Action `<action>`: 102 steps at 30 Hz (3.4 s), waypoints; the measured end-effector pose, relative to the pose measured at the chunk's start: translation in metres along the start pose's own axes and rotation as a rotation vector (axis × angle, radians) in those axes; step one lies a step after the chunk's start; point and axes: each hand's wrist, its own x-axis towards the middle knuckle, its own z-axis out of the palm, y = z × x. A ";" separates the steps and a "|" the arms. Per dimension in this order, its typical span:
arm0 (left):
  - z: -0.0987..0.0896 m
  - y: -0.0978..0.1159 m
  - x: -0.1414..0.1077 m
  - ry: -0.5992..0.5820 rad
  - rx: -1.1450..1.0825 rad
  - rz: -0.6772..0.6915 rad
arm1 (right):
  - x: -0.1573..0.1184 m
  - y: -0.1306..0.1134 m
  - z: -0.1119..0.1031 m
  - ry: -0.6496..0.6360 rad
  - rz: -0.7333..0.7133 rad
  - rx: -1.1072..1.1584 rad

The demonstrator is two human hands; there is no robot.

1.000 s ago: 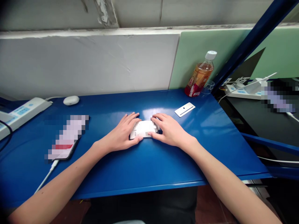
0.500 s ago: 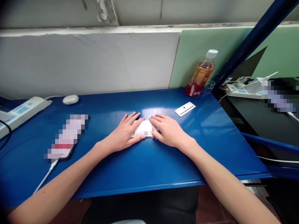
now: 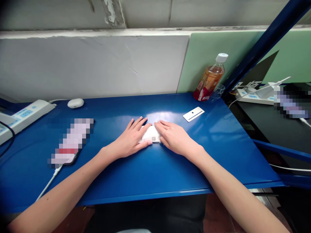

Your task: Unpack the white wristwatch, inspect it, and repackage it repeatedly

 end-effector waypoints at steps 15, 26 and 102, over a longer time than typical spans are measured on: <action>-0.007 -0.007 -0.003 0.070 -0.065 -0.004 | -0.004 0.019 -0.005 0.087 0.016 0.051; -0.005 -0.007 -0.003 0.100 -0.063 0.001 | -0.005 0.019 -0.005 0.119 -0.036 0.098; -0.007 -0.014 -0.003 0.117 -0.144 -0.020 | -0.012 0.037 -0.032 0.067 0.094 0.202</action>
